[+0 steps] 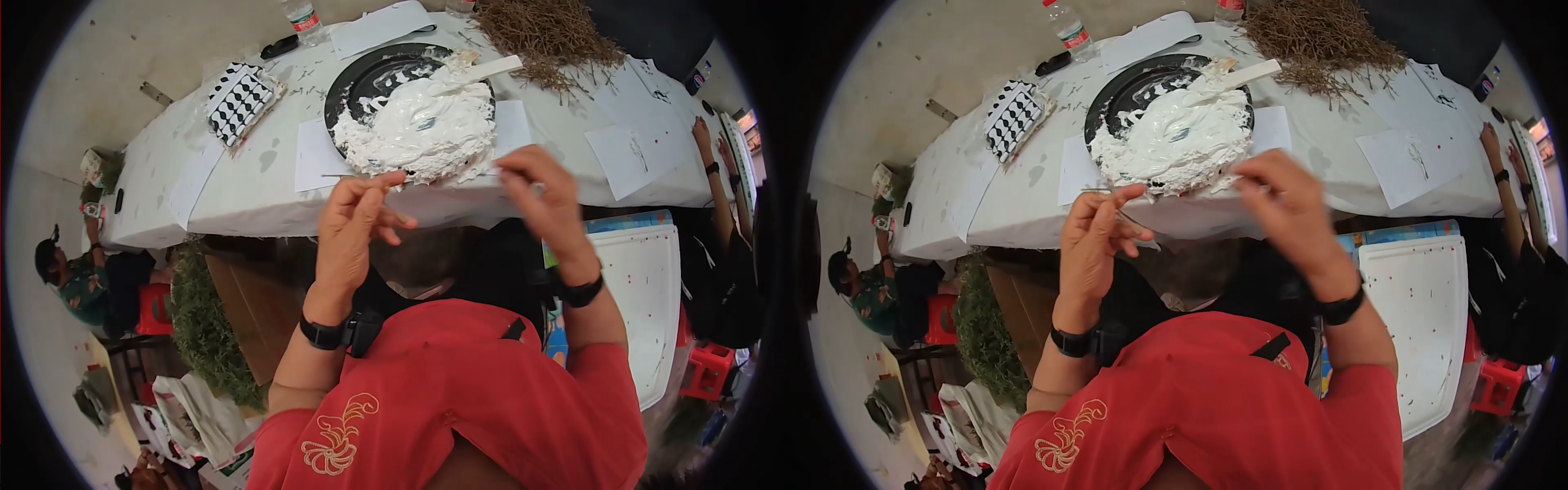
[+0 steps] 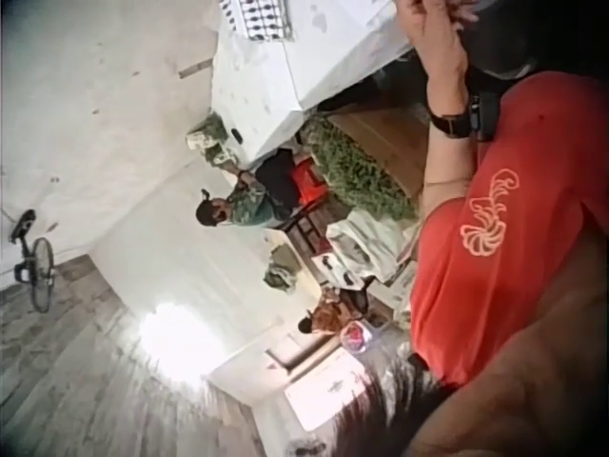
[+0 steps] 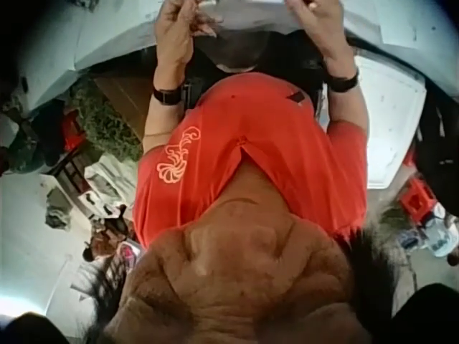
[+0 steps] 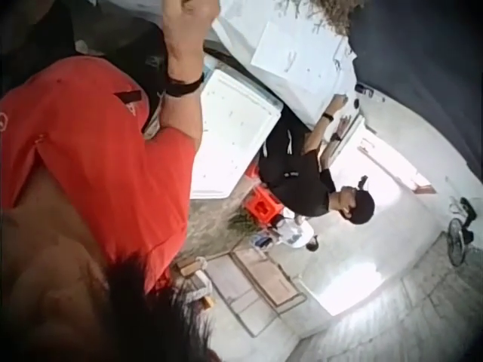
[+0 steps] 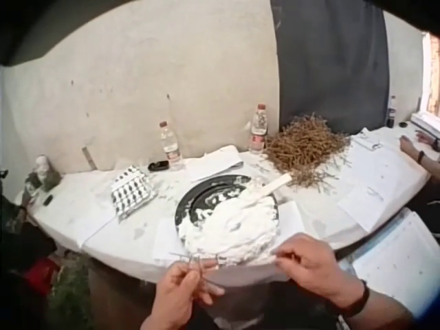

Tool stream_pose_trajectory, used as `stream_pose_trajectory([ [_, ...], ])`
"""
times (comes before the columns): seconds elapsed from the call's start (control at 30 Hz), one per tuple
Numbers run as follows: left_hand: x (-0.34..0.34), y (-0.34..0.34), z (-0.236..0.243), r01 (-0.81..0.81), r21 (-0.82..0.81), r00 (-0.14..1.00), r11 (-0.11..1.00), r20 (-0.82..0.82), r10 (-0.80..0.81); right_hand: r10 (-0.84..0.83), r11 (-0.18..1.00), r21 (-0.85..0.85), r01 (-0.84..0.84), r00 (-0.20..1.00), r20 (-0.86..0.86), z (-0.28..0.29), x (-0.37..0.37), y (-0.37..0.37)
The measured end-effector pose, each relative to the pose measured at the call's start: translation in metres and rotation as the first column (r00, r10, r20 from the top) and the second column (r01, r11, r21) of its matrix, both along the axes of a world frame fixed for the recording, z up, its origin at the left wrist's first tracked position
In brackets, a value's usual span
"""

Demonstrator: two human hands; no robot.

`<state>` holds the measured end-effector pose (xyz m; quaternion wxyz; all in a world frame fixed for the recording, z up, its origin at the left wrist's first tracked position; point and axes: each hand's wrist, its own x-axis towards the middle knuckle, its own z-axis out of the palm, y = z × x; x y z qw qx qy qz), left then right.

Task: The person picks up a twig by hand, dips it into a tray of white paste, and places it onto a white tray. After repeating this, they gather a bundle of twigs and separate them one by one to continue the process.

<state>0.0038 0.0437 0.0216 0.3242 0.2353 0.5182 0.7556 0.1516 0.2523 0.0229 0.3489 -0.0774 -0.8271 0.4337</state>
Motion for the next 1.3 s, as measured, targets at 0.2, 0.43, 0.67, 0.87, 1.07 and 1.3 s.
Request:
stream_pose_trajectory([
  [0.2, 0.006, 0.007, -0.011, 0.057, 0.042, 0.996, 0.997, -0.073, -0.053, 0.134, 0.960, 0.246, -0.135, 0.991, 0.021, -0.005, -0.040, -0.067],
  [0.43, 0.005, -0.008, -0.007, -0.037, 0.009, 0.999, 0.999, -0.004, 0.037, 0.083, 0.913, 0.400, -0.080, 0.996, 0.009, 0.000, -0.051, -0.088],
  [0.67, -0.001, -0.051, -0.010, -0.027, -0.050, 0.999, 0.998, 0.033, 0.029, 0.023, 0.854, 0.520, 0.007, 0.998, -0.052, 0.005, -0.049, -0.083],
  [0.87, -0.014, -0.112, -0.026, -0.267, 0.004, 0.961, 0.964, 0.073, 0.266, -0.192, 0.834, 0.518, 0.188, 0.980, -0.048, 0.009, -0.043, -0.045],
  [1.07, -0.022, -0.144, -0.035, -0.401, 0.077, 0.916, 0.913, 0.064, 0.397, -0.316, 0.780, 0.560, 0.279, 0.948, -0.031, -0.004, -0.044, -0.025],
  [1.3, -0.016, -0.133, -0.047, -0.353, 0.077, 0.931, 0.932, 0.130, 0.342, -0.326, 0.674, 0.701, 0.233, 0.945, -0.001, -0.014, -0.051, -0.020],
])
